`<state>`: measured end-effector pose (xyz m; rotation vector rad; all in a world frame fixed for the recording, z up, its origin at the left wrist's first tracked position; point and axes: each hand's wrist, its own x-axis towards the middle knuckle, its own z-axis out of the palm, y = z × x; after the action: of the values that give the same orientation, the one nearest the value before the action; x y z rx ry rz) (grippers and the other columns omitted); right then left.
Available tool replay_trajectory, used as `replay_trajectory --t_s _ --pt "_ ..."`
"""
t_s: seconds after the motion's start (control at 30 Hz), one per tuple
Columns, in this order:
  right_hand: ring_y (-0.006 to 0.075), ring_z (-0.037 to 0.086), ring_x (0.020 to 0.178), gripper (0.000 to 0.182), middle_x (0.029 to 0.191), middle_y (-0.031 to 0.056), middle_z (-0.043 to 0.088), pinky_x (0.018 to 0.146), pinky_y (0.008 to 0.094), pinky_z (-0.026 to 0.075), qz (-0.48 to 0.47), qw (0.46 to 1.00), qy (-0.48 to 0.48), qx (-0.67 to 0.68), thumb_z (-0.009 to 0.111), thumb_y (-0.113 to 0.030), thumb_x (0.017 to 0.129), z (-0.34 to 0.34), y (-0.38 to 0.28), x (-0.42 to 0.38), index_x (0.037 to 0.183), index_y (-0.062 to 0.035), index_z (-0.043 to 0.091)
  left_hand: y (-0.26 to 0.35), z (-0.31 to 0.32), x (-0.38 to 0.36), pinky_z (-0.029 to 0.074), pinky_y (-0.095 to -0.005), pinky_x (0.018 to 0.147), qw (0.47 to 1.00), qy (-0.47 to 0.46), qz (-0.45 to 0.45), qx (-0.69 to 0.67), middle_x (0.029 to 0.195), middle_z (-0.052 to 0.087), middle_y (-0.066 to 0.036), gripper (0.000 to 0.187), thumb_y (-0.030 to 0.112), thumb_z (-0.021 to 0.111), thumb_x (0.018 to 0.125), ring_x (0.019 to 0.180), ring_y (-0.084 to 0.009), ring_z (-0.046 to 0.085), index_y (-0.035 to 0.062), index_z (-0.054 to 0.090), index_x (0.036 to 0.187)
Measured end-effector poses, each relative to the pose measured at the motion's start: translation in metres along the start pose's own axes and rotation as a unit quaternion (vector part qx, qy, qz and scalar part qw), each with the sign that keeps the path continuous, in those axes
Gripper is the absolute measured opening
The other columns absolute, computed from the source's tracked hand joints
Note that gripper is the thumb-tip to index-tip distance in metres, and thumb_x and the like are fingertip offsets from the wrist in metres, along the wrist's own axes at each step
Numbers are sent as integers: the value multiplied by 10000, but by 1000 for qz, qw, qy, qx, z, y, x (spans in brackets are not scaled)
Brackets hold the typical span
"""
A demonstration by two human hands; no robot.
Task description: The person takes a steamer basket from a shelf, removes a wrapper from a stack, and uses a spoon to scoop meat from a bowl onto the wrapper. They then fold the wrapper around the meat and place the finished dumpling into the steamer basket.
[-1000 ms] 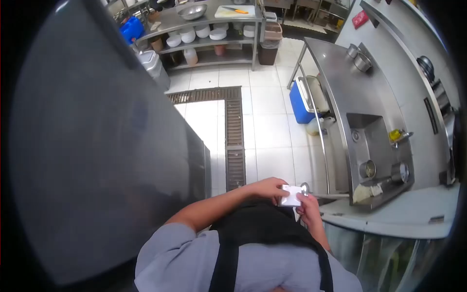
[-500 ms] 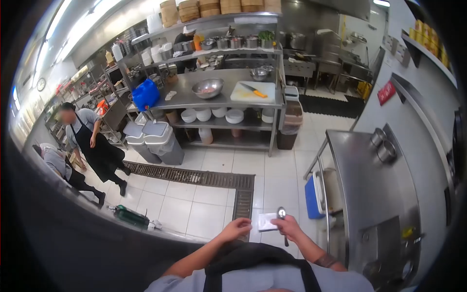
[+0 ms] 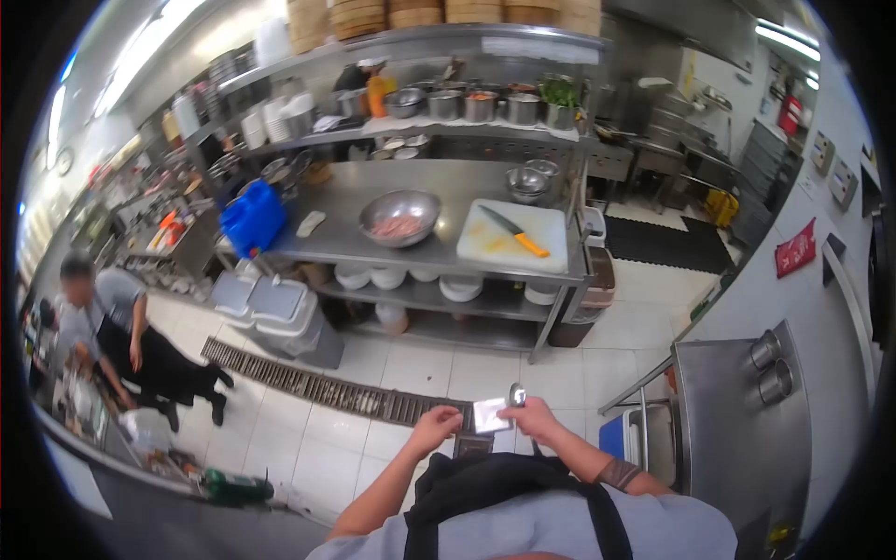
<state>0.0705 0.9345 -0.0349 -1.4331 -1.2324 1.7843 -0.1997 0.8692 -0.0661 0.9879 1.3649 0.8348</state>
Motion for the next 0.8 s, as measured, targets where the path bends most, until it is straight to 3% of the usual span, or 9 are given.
replay_trajectory --t_s 0.07,0.2,0.3,0.4,0.43,0.5,0.63,0.7,0.8 --pt "75 466 527 216 744 17 646 444 289 305 -25 997 78 -7 851 -166 849 -26 -28 44 964 -18 743 21 -16 70 595 -341 833 995 30 26 95 1039 771 -118 373 268 770 943 962 -203 736 0 724 1198" --pt "90 478 524 197 719 15 626 443 294 314 -68 983 170 30 845 -169 840 -60 -126 158 868 -28 710 120 -15 176 563 -420 954 961 8 121 249 1347 623 -187 639 238 797 890 1078 -313 702 20 543 1435" --pt "95 474 513 215 702 8 600 438 290 314 -70 983 157 58 854 -178 832 -80 -173 268 833 -41 688 167 -6 278 456 -465 1136 907 37 256 334 1505 467 -218 844 188 854 800 1397 -404 485 46 440 1521" --pt "129 494 506 308 643 24 597 432 334 329 -32 989 111 97 887 -258 786 -102 -208 375 806 -29 684 225 11 357 404 -516 1183 882 128 284 353 1623 345 -249 905 180 856 790 1453 -507 379 67 404 1566" --pt "129 502 504 320 638 31 607 432 333 339 -17 993 91 79 894 -271 785 -109 -227 402 807 -24 691 238 10 389 404 -516 1183 878 137 292 353 1623 345 -249 905 180 856 790 1453 -507 379 67 404 1566" --pt "264 687 618 484 726 149 716 574 414 516 -138 953 136 -234 855 -421 822 -123 -235 441 872 45 734 245 7 446 389 -535 1192 815 141 322 461 1664 303 -251 912 231 850 812 1468 -500 366 99 397 1591" --pt "325 729 815 467 853 173 756 774 457 551 -219 902 -31 -370 788 -476 874 -163 -326 433 954 -17 755 210 -11 510 308 -622 1216 771 81 277 567 1694 298 -202 822 388 755 893 1536 -459 308 163 409 1605" --pt "329 714 788 443 833 185 737 737 441 549 -283 888 -77 -355 719 -459 953 -184 -438 378 959 -17 744 211 -13 519 288 -632 1218 785 90 296 537 1663 360 -205 740 380 743 908 1534 -456 307 156 485 1564" --pt "305 669 727 337 796 154 681 630 401 521 -446 795 -10 -411 724 -359 988 -216 -606 291 898 -34 734 259 -13 501 452 -569 1111 742 111 295 591 1443 615 -197 490 368 732 920 1359 -404 557 128 693 1345"
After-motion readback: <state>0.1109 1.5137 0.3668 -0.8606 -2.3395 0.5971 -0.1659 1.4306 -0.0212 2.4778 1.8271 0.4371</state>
